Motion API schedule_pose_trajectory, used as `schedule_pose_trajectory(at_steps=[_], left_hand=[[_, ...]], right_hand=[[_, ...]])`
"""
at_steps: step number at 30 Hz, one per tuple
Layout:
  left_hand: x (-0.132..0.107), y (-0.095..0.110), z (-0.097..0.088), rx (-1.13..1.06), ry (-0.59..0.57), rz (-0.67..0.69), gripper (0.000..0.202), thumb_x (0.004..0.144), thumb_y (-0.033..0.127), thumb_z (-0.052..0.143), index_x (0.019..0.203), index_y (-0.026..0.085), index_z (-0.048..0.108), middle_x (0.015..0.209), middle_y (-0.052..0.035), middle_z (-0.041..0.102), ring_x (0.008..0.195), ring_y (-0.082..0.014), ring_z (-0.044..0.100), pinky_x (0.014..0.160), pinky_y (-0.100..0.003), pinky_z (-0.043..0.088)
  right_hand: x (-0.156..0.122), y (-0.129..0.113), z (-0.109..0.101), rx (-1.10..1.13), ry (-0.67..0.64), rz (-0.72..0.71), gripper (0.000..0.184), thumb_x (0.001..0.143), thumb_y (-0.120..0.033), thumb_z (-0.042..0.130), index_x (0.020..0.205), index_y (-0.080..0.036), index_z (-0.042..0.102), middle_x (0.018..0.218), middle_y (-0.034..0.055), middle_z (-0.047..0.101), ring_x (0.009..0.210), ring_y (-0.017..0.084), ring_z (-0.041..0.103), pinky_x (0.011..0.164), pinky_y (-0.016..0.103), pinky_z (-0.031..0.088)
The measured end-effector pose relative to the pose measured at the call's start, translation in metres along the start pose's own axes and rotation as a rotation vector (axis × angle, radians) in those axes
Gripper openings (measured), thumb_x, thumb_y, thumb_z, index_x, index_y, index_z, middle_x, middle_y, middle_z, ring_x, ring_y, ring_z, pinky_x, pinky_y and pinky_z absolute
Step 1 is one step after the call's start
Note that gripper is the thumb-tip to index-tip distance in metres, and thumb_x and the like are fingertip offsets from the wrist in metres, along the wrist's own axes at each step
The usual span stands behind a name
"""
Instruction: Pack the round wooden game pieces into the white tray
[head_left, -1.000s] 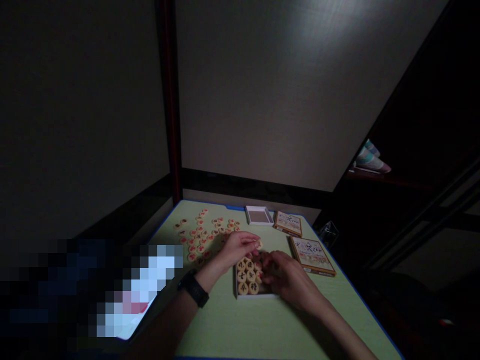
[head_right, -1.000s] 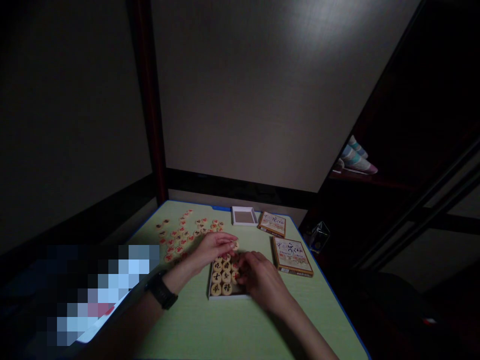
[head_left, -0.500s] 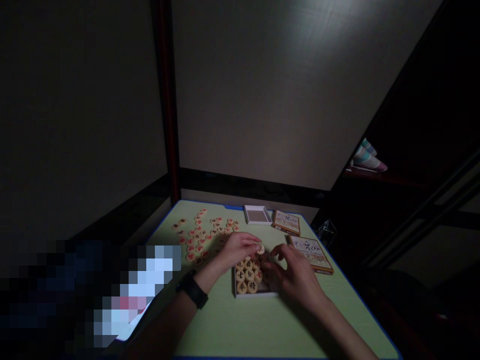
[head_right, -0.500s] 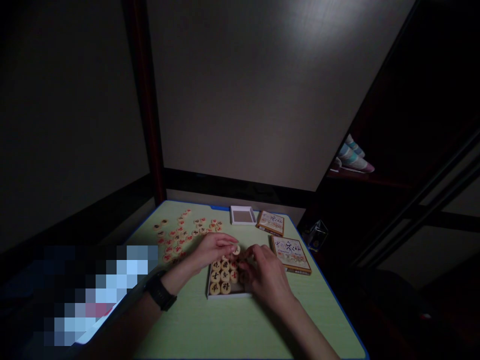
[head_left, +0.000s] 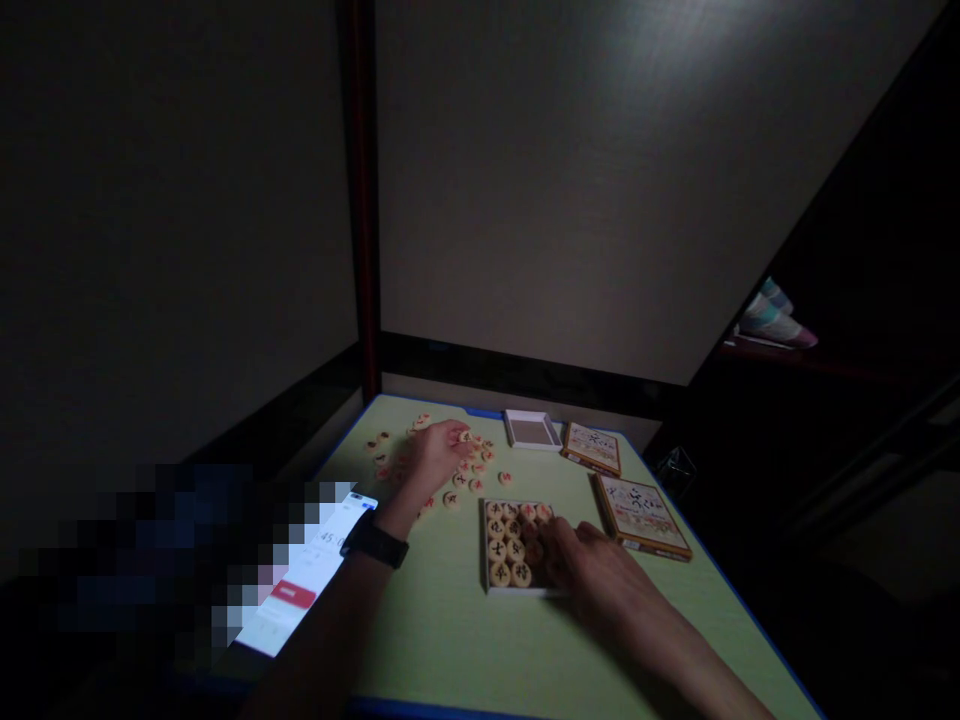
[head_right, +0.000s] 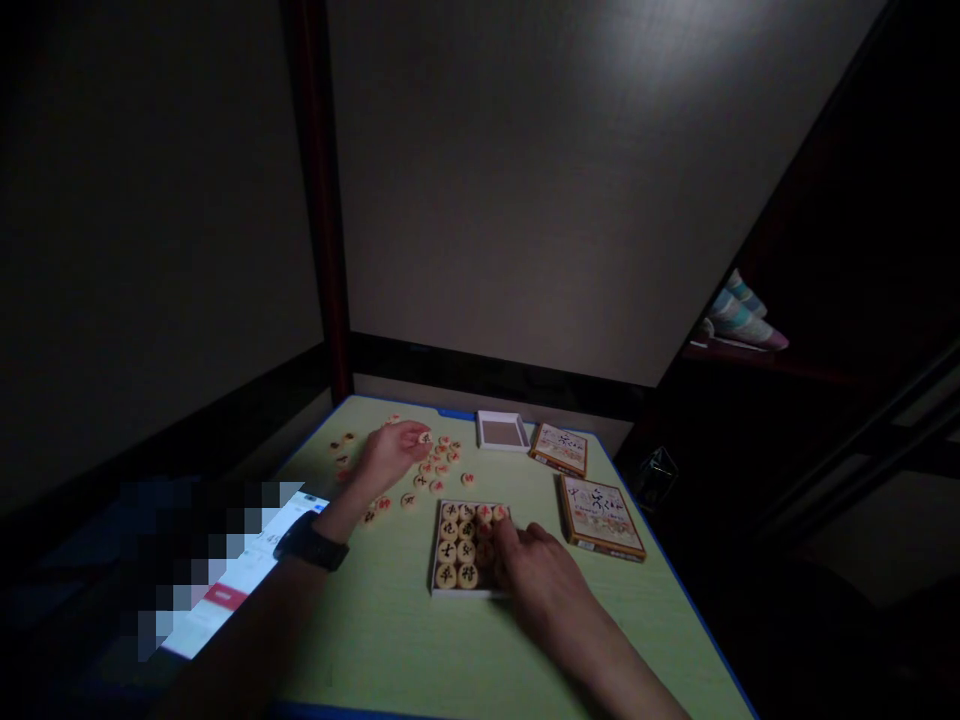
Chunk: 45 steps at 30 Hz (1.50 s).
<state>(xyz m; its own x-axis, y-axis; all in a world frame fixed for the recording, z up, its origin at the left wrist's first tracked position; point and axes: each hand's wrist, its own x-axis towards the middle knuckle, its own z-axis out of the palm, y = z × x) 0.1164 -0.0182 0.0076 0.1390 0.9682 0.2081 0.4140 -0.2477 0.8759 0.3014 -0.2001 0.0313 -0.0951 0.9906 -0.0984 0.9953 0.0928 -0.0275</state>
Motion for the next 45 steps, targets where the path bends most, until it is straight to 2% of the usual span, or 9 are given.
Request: schedule_pose_trajectory(at_steps=[3, 6, 11, 14, 22, 27, 31, 35, 45], left_hand=[[0.003, -0.005, -0.018, 0.356, 0.033, 0.024, 0.015, 0.080, 0.026, 0.066, 0.091, 0.018, 0.072, 0.086, -0.0065, 0.074, 0.082, -0.0192, 0.068, 0.073, -0.026, 0.050], [0.003, -0.012, -0.026, 0.585, -0.046, 0.068, 0.018, 0.081, 0.033, 0.065, 0.089, 0.019, 0.072, 0.088, -0.0072, 0.074, 0.086, -0.0214, 0.067, 0.074, -0.027, 0.048], [0.000, -0.023, -0.028, 0.584, -0.230, 0.144, 0.016, 0.074, 0.026, 0.072, 0.089, 0.020, 0.072, 0.093, -0.0040, 0.073, 0.090, -0.0191, 0.066, 0.077, -0.025, 0.046], [-0.002, -0.026, -0.030, 0.540, -0.277, 0.174, 0.020, 0.069, 0.022, 0.076, 0.088, 0.020, 0.073, 0.096, -0.0045, 0.071, 0.094, -0.0200, 0.064, 0.081, -0.026, 0.047], [-0.005, -0.025, -0.032, 0.573, -0.362, 0.179, 0.022, 0.063, 0.018, 0.080, 0.084, 0.020, 0.074, 0.094, -0.0043, 0.070, 0.094, -0.0210, 0.063, 0.080, -0.026, 0.046], [-0.001, -0.027, -0.033, 0.561, -0.349, 0.159, 0.029, 0.064, 0.020, 0.079, 0.092, 0.020, 0.074, 0.095, -0.0042, 0.070, 0.094, -0.0209, 0.063, 0.081, -0.026, 0.046], [0.002, -0.019, -0.041, 0.566, -0.200, 0.195, 0.019, 0.080, 0.017, 0.061, 0.094, 0.020, 0.074, 0.095, -0.0046, 0.070, 0.093, -0.0190, 0.063, 0.085, -0.026, 0.045], [-0.004, -0.005, -0.045, 0.685, -0.019, 0.111, 0.022, 0.086, 0.018, 0.052, 0.093, 0.021, 0.072, 0.104, -0.0063, 0.067, 0.096, -0.0204, 0.063, 0.084, -0.027, 0.046], [-0.011, -0.005, -0.048, 0.862, -0.102, 0.004, 0.020, 0.086, 0.019, 0.053, 0.094, 0.017, 0.071, 0.100, -0.0129, 0.070, 0.097, -0.0253, 0.065, 0.083, -0.033, 0.048]], right_hand=[[0.004, 0.007, -0.013, 0.160, 0.112, -0.042, 0.013, 0.087, -0.016, 0.047, 0.099, -0.019, 0.051, 0.086, 0.0088, 0.065, 0.079, 0.020, 0.058, 0.066, 0.027, 0.037], [0.036, 0.006, -0.022, 0.250, 0.188, -0.086, 0.011, 0.088, -0.019, 0.050, 0.098, -0.020, 0.048, 0.091, 0.0078, 0.064, 0.081, 0.019, 0.057, 0.069, 0.026, 0.037], [0.114, -0.008, -0.007, 0.108, 0.158, -0.188, 0.020, 0.085, -0.015, 0.052, 0.104, -0.016, 0.049, 0.094, 0.0104, 0.066, 0.083, 0.019, 0.056, 0.067, 0.025, 0.034], [0.136, -0.009, 0.006, 0.090, 0.144, -0.209, 0.026, 0.081, -0.013, 0.055, 0.106, -0.015, 0.052, 0.090, 0.0097, 0.067, 0.082, 0.020, 0.057, 0.067, 0.025, 0.033], [0.141, 0.007, 0.004, 0.135, 0.126, -0.300, 0.019, 0.076, -0.009, 0.057, 0.092, -0.017, 0.063, 0.087, 0.0047, 0.070, 0.082, 0.017, 0.061, 0.068, 0.022, 0.038], [0.157, -0.006, -0.005, 0.083, 0.129, -0.374, 0.022, 0.083, -0.009, 0.051, 0.093, -0.017, 0.069, 0.092, 0.0055, 0.072, 0.087, 0.016, 0.064, 0.075, 0.022, 0.041], [0.173, -0.027, -0.008, -0.012, 0.108, -0.420, 0.021, 0.085, -0.014, 0.051, 0.091, -0.017, 0.071, 0.098, 0.0104, 0.072, 0.096, 0.021, 0.063, 0.082, 0.026, 0.042], [0.183, -0.039, -0.011, -0.109, 0.074, -0.445, 0.020, 0.083, -0.015, 0.053, 0.090, -0.016, 0.072, 0.101, 0.0146, 0.071, 0.096, 0.024, 0.064, 0.081, 0.029, 0.043], [0.178, -0.039, -0.016, -0.179, 0.037, -0.447, 0.022, 0.083, -0.015, 0.053, 0.091, -0.019, 0.072, 0.093, 0.0107, 0.073, 0.094, 0.023, 0.064, 0.077, 0.027, 0.043]])
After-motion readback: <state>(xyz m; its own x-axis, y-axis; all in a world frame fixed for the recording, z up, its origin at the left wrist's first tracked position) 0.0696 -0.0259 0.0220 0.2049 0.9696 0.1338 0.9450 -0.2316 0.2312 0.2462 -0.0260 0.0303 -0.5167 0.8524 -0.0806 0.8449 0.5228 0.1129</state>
